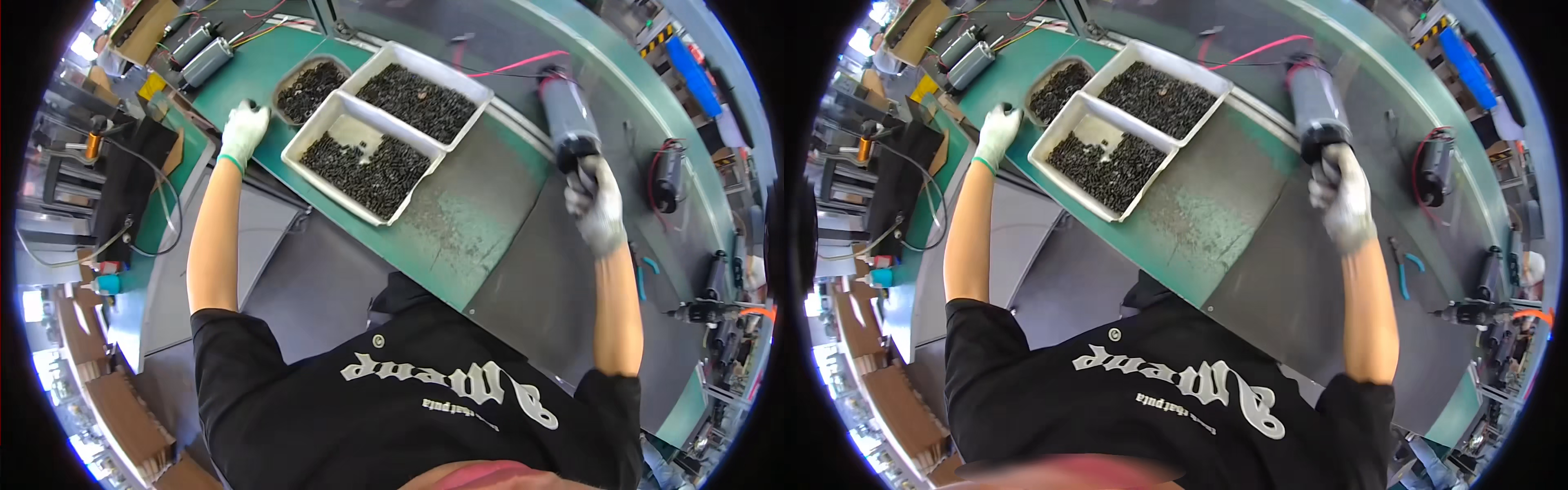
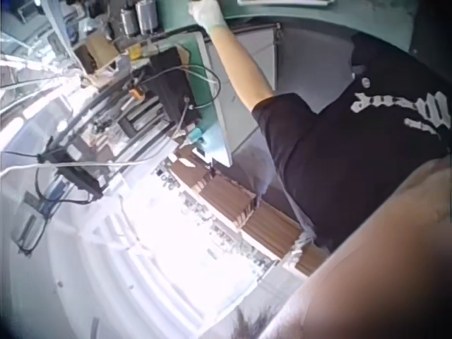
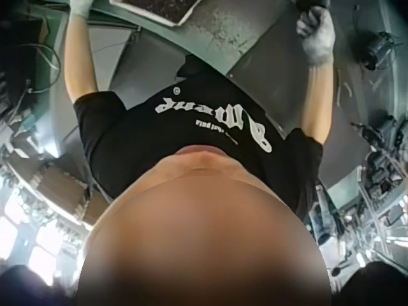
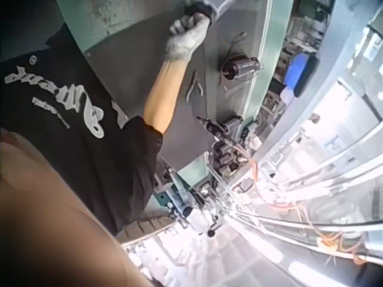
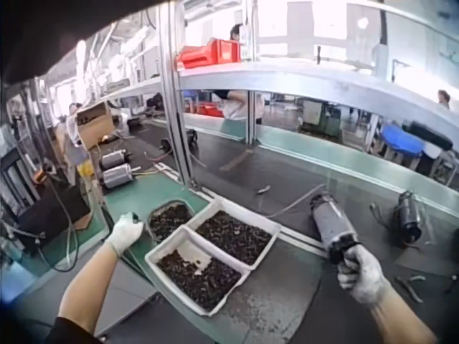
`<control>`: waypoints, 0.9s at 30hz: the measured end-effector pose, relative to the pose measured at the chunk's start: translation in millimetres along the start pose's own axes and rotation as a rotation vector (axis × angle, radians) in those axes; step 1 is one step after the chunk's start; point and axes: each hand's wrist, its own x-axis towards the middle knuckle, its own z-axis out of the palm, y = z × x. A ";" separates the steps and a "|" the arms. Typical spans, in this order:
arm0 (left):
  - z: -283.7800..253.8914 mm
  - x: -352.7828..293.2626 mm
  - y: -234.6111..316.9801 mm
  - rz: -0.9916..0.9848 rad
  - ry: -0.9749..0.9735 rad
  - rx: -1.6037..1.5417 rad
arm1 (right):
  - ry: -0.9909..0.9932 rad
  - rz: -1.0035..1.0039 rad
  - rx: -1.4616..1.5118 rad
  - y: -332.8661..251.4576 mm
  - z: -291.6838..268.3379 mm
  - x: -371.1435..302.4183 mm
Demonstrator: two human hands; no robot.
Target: Assembling electronic components by attaching parts to a motor using an electric screwdriver and adjusting wires with pliers.
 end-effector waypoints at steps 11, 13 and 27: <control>25.9 -43.1 214.3 1.019 0.144 0.046 | -0.108 -0.016 0.300 101.4 -27.6 -145.6; 34.9 -40.3 240.0 0.918 -0.086 0.110 | -0.102 0.013 0.081 93.8 -36.2 -151.6; 38.7 -27.7 238.2 0.910 -0.084 0.355 | 1.181 -1.185 -0.511 -36.1 -267.6 -191.9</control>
